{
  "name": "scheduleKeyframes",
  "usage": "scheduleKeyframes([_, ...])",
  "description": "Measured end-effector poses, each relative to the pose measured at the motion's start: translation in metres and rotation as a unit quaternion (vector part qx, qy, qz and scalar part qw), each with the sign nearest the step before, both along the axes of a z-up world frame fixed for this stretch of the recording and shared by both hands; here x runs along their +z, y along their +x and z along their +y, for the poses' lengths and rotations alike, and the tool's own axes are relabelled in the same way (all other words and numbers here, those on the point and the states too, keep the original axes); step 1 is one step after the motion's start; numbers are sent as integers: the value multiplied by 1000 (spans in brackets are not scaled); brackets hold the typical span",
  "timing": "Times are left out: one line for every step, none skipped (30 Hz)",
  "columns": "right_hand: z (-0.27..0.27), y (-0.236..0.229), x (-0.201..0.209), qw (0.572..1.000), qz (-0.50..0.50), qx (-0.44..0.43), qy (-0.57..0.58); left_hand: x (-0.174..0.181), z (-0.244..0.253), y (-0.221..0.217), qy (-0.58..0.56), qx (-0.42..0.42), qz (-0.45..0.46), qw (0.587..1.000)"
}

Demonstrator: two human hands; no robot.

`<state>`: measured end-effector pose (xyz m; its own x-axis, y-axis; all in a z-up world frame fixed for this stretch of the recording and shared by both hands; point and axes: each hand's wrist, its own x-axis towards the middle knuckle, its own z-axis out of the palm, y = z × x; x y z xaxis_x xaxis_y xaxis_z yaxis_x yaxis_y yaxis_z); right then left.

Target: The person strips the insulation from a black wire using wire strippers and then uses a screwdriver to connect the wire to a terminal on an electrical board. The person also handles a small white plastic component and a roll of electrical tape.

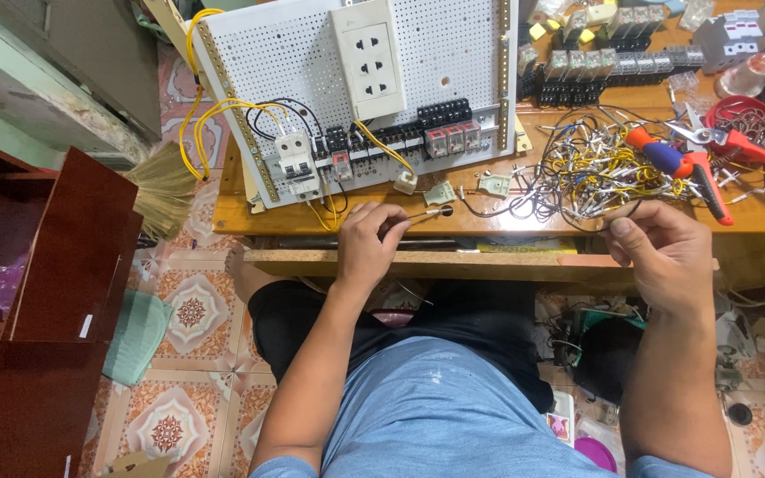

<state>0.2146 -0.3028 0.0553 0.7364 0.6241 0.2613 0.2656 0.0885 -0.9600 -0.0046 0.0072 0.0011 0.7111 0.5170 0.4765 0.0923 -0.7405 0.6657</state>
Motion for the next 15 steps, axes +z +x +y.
scheduleKeyframes([-1,1,-1,1000,0,0,0,1,2,-1,0,0,0,1000])
scheduleKeyframes([-1,1,-3,1000,-2,3,1,1,4,-2,-3,-12,-14,1000])
scheduleKeyframes([-2,2,-5,1000,-4,5,2,2,6,-3,-7,-25,-27,999])
scheduleKeyframes([-3,1,-5,1000,-4,6,3,10,5,-6,-6,-24,-27,999])
scheduleKeyframes([-4,1,-6,1000,-1,1,5,18,4,-9,-24,-38,-44,998])
scheduleKeyframes([-4,0,-6,1000,3,-4,6,27,4,-12,-41,-53,-62,996])
scheduleKeyframes([-5,-1,-4,1000,3,-2,7,36,4,-13,-40,-51,-61,996])
scheduleKeyframes([-5,-3,-1,1000,-9,1,4,45,3,-14,-29,-55,-87,994])
scheduleKeyframes([-6,-4,2,1000,-22,5,1,54,3,-15,-17,-58,-112,992])
scheduleKeyframes([-7,-5,3,1000,-21,6,2,65,5,-12,-17,-57,-112,992])
scheduleKeyframes([-7,-5,4,1000,-22,1,-8,77,7,-8,22,-58,-151,987])
scheduleKeyframes([-7,-5,5,1000,-23,-4,-18,89,9,-4,61,-58,-190,978])
scheduleKeyframes([-8,-6,4,1000,-24,-2,-17,108,13,-1,62,-57,-191,978])
scheduleKeyframes([-8,-6,3,1000,-22,-5,-15,128,18,1,55,-62,-195,977])
scheduleKeyframes([-8,-6,2,1000,-19,-8,-13,148,23,4,48,-67,-199,976])
